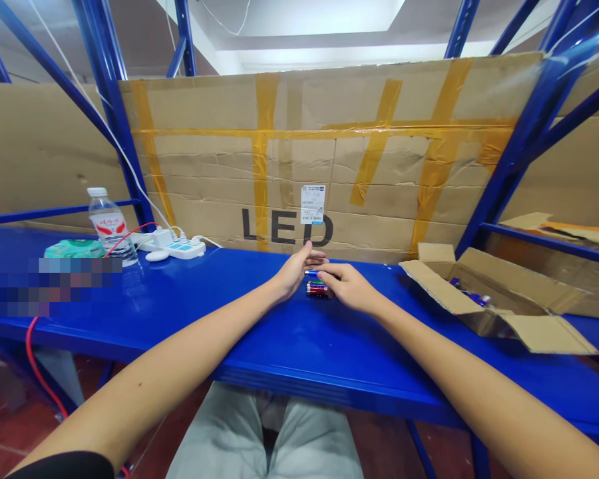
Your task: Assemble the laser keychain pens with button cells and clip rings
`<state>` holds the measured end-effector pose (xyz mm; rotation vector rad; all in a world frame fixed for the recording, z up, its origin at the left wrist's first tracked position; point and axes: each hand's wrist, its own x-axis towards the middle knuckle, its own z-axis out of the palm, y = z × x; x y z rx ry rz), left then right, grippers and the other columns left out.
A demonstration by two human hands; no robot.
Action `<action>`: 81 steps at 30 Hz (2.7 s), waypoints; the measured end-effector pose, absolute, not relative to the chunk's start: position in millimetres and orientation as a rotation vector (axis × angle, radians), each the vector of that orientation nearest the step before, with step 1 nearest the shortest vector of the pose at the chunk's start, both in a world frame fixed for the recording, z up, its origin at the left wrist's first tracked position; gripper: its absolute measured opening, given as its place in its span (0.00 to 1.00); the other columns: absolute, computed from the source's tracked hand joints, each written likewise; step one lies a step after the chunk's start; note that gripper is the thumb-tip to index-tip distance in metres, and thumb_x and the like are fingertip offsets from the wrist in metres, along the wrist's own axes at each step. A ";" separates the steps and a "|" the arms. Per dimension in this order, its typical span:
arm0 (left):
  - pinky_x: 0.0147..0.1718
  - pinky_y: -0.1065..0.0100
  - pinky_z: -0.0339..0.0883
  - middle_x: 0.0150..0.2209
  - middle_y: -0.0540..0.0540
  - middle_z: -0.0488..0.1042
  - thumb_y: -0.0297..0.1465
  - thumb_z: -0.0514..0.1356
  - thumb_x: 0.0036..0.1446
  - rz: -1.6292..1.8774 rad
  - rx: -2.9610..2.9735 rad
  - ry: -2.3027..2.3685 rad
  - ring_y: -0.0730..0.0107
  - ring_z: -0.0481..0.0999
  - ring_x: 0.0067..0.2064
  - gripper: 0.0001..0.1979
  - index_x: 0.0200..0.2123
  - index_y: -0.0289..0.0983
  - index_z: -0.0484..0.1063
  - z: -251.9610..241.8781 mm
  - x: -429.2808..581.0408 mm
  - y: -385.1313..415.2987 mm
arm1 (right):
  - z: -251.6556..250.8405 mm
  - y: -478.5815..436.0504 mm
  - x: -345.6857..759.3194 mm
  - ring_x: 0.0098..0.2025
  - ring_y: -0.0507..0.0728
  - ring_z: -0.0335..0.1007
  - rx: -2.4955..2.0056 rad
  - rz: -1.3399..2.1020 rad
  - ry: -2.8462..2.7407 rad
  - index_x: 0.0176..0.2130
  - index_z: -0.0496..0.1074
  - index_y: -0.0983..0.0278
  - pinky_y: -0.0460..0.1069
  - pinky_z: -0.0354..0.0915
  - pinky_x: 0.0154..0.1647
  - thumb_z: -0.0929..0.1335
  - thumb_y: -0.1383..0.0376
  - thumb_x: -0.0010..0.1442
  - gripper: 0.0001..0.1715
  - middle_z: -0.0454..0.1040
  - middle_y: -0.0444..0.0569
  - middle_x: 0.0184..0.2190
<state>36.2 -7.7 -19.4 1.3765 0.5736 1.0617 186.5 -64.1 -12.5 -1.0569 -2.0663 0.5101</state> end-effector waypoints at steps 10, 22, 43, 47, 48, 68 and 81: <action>0.47 0.62 0.67 0.38 0.37 0.77 0.52 0.47 0.63 1.089 1.180 0.559 0.60 0.77 0.43 0.28 0.40 0.32 0.71 -24.4 54.1 -15.4 | -25.9 -64.7 172.9 0.22 0.52 0.59 -1.013 0.669 -2.090 0.27 0.62 0.62 0.47 0.57 0.25 0.58 0.55 0.67 0.20 0.63 0.42 0.17; 0.45 0.61 0.66 0.41 0.33 0.77 0.55 0.42 0.62 1.109 1.052 0.415 0.57 0.76 0.44 0.35 0.43 0.30 0.72 -10.9 30.6 -6.9 | -11.0 -58.7 196.7 0.24 0.53 0.65 -1.047 0.341 -2.129 0.30 0.73 0.64 0.47 0.58 0.29 0.63 0.61 0.62 0.14 0.73 0.45 0.22; 0.38 0.67 0.62 0.31 0.42 0.74 0.53 0.48 0.61 1.057 1.226 0.424 0.64 0.72 0.38 0.30 0.33 0.33 0.75 -21.7 41.9 -9.1 | -12.3 -58.2 194.5 0.28 0.54 0.67 -1.037 0.287 -2.091 0.31 0.78 0.66 0.48 0.60 0.31 0.65 0.59 0.61 0.16 0.77 0.47 0.25; 0.36 0.67 0.61 0.31 0.42 0.74 0.54 0.49 0.60 1.040 1.226 0.427 0.65 0.72 0.36 0.31 0.34 0.32 0.76 -21.1 41.6 -9.2 | -11.4 -59.1 194.5 0.33 0.56 0.71 -0.996 0.323 -2.047 0.34 0.79 0.66 0.49 0.62 0.37 0.66 0.60 0.60 0.14 0.80 0.49 0.31; 0.36 0.68 0.61 0.31 0.42 0.74 0.54 0.49 0.60 1.038 1.225 0.430 0.65 0.72 0.36 0.31 0.34 0.32 0.76 -20.9 41.5 -9.1 | -11.5 -58.9 194.7 0.35 0.57 0.72 -0.992 0.334 -2.047 0.35 0.79 0.66 0.49 0.63 0.38 0.67 0.61 0.59 0.13 0.81 0.49 0.33; 0.35 0.67 0.62 0.31 0.41 0.74 0.56 0.48 0.60 1.010 1.211 0.427 0.64 0.72 0.36 0.32 0.35 0.32 0.75 -19.1 40.0 -10.3 | -9.3 -60.0 197.3 0.34 0.57 0.73 -1.020 0.271 -2.079 0.36 0.80 0.66 0.49 0.63 0.38 0.68 0.62 0.59 0.12 0.81 0.50 0.33; 0.32 0.68 0.62 0.29 0.42 0.73 0.55 0.46 0.60 0.967 1.226 0.428 0.67 0.71 0.32 0.32 0.35 0.33 0.75 -18.6 39.3 -10.9 | -10.9 -57.3 199.7 0.30 0.56 0.72 -1.053 0.203 -2.106 0.36 0.81 0.65 0.49 0.63 0.34 0.67 0.61 0.60 0.13 0.81 0.49 0.31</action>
